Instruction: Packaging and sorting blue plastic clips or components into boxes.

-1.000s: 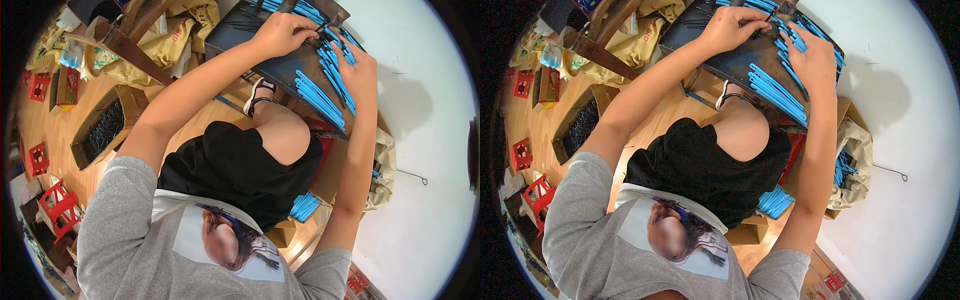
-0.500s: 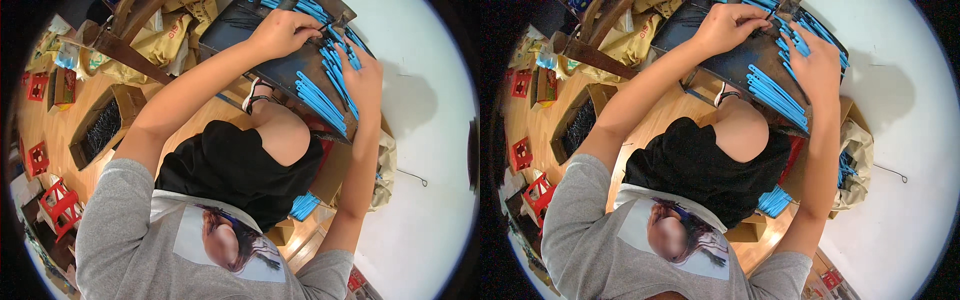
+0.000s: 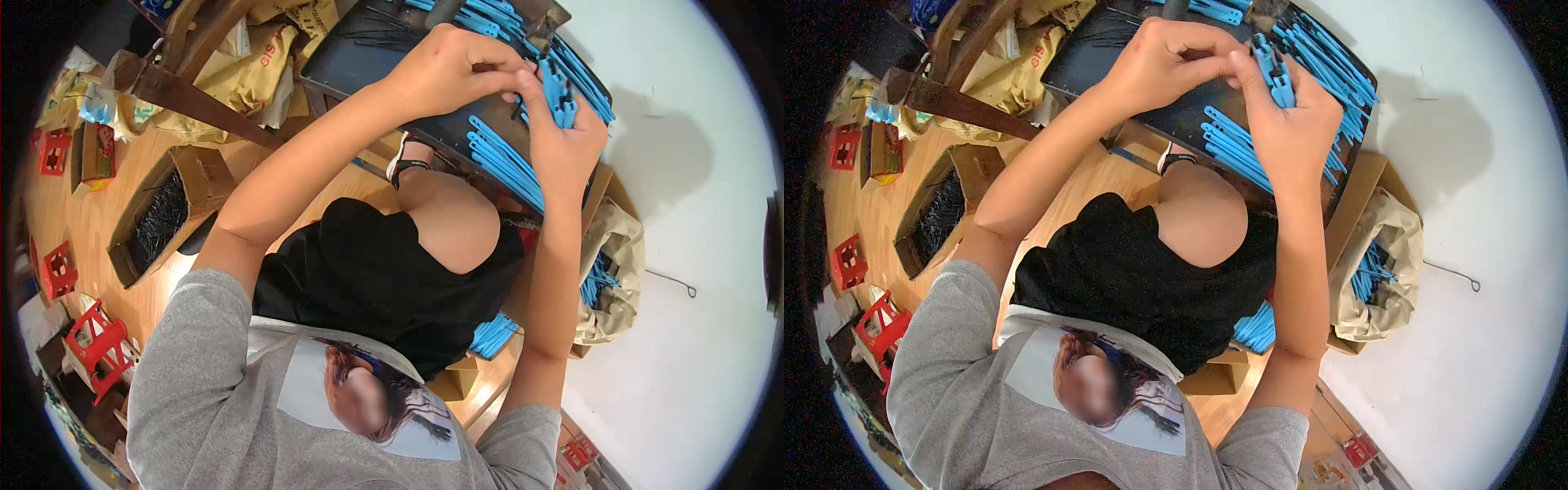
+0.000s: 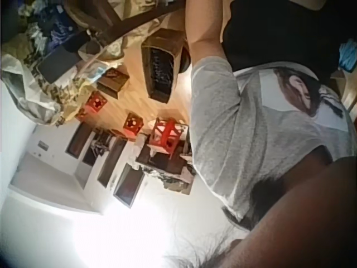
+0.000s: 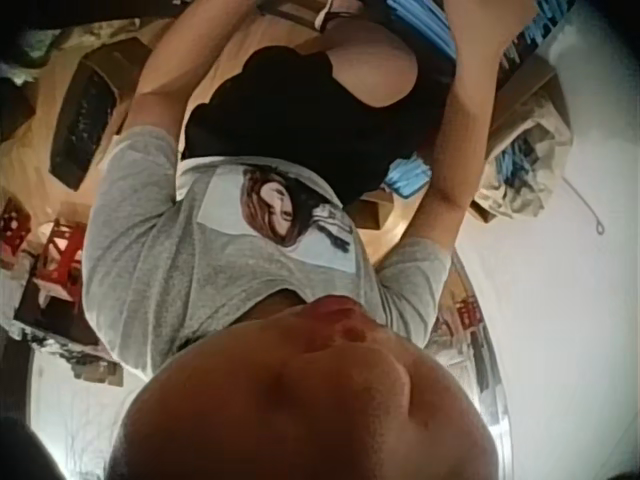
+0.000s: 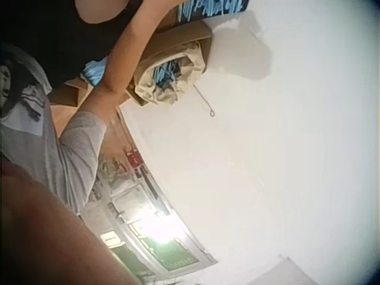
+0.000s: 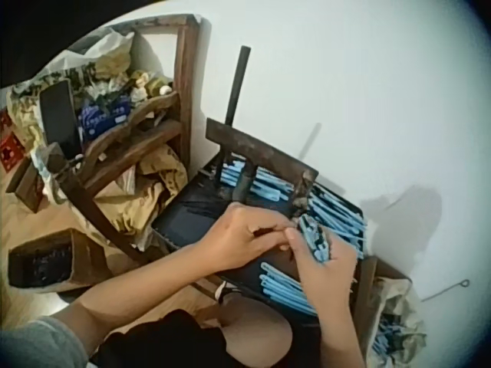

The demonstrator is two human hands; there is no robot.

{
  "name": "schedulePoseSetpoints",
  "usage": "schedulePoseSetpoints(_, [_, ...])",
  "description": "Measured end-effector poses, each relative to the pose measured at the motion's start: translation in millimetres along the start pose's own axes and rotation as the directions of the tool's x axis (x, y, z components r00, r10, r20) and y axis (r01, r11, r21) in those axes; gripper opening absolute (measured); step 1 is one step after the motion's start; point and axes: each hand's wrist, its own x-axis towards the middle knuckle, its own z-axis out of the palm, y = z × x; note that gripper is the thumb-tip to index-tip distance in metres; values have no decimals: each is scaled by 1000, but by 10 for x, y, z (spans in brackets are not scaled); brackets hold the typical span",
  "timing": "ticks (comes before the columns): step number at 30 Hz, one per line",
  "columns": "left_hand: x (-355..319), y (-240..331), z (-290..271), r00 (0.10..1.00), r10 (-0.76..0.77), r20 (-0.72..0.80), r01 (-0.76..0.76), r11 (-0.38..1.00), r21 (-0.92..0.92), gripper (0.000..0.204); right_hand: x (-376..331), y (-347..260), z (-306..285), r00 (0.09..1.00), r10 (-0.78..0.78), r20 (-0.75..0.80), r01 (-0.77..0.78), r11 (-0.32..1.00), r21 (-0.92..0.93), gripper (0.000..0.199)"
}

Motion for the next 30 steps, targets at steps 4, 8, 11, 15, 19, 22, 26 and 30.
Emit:
schedulePoseSetpoints(4, [1,-18,-33,966,195,168,-238,926,294,13,-50,-4,-148,995,40,-94,-47,996,-77,21])
schedulePoseSetpoints(8, [-129,-58,-231,984,140,109,-174,878,446,14,-138,52,-325,991,10,-133,-12,1000,-19,17])
schedulePoseSetpoints(11, [-144,-108,-469,971,220,95,-239,884,402,14,-218,29,-442,990,133,-40,-127,985,117,19])
schedulePoseSetpoints(15, [4,-97,-790,922,384,45,-377,869,321,12,-214,47,-560,988,30,148,-5,986,-165,19])
schedulePoseSetpoints(19, [90,132,-852,970,115,215,-231,716,658,13,-242,137,-563,919,-91,382,209,937,-279,22])
schedulePoseSetpoints(22, [81,171,-838,964,-73,255,-172,560,810,14,-221,125,-542,887,-40,460,227,906,-358,24])
schedulePoseSetpoints(26, [84,182,-853,958,-90,271,-184,532,827,14,-171,111,-564,830,35,557,209,906,-369,22])
schedulePoseSetpoints(30, [84,174,-854,959,-85,270,-184,538,822,14,-101,74,-574,767,81,636,223,897,-383,23])
